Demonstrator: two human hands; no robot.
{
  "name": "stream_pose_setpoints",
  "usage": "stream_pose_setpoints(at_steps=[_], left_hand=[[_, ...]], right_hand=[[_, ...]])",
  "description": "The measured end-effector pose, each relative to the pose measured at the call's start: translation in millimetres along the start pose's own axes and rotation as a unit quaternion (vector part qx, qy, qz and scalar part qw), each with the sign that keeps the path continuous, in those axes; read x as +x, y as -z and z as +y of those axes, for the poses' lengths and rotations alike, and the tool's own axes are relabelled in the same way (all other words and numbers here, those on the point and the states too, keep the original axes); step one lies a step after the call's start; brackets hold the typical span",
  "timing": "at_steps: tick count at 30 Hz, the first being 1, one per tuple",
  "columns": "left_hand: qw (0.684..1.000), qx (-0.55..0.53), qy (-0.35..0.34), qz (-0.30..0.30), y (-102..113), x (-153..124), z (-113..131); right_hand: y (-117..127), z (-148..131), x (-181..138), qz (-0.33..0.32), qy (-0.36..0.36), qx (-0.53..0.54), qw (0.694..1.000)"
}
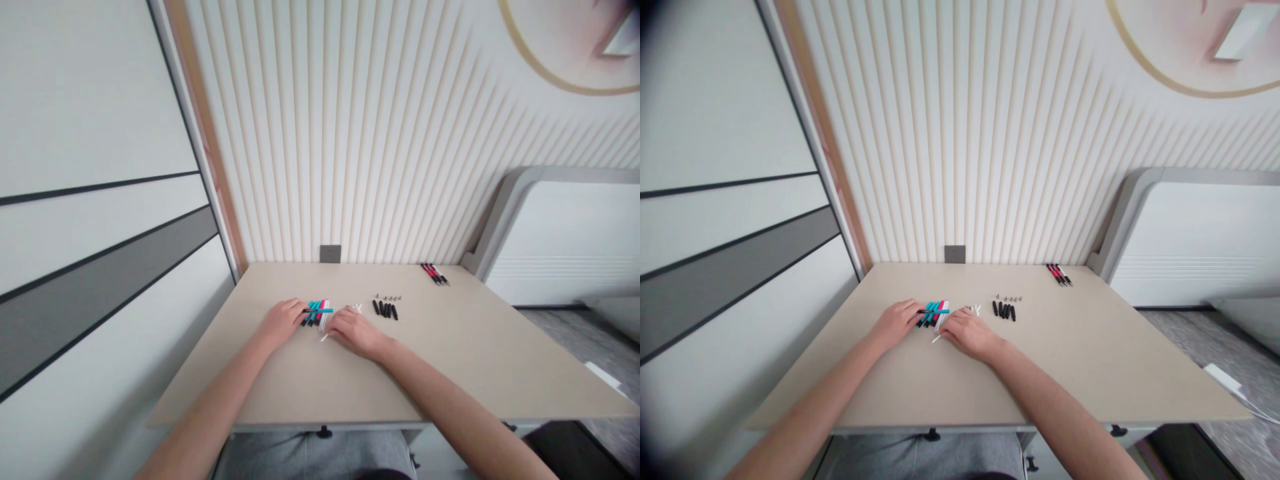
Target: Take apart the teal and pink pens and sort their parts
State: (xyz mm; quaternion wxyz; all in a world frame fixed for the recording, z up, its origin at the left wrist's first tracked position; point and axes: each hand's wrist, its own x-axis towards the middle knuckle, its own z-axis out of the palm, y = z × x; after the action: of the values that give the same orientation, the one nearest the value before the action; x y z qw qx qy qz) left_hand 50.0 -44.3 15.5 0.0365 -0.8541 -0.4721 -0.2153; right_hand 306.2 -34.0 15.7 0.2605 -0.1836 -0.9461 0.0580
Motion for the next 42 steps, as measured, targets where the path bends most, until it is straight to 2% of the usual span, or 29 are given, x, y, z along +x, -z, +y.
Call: stream_pose_setpoints(at_steps=[5,8,12,34,38,42], left_hand=[[1.0,0.001,0.005,0.001,3.0,0.2,0.9],[1.0,0.007,0.01,0.002,2.8,-0.2,0.1],[1.0,0.009,0.008,0.008,1.3,-0.7,-1.5],[0.999,0.019,-0.039,-0.012,-3.1,-0.4,-1.3],[1.0,0.011,-0.014,0.002,-0.9,-0.4,-1.1],[1.0,-0.005,0.018,0.014,2.8,-0.5,-0.9]], right_hand=[[4.1,19.7,-9.8,0.066,-0.106,-0.009,0.992],[8.3,34.4,-17.4,0.08,-0.145,-0.002,0.986],[12.4,41.0,-21.5,0.062,-0.148,0.012,0.987],[4.9,16.4,-9.5,0.056,-0.114,0.01,0.992],[9.8,19.2,-11.1,0.062,-0.14,-0.024,0.988],[14.8,30.9,-17.4,0.066,-0.19,-0.016,0.979]])
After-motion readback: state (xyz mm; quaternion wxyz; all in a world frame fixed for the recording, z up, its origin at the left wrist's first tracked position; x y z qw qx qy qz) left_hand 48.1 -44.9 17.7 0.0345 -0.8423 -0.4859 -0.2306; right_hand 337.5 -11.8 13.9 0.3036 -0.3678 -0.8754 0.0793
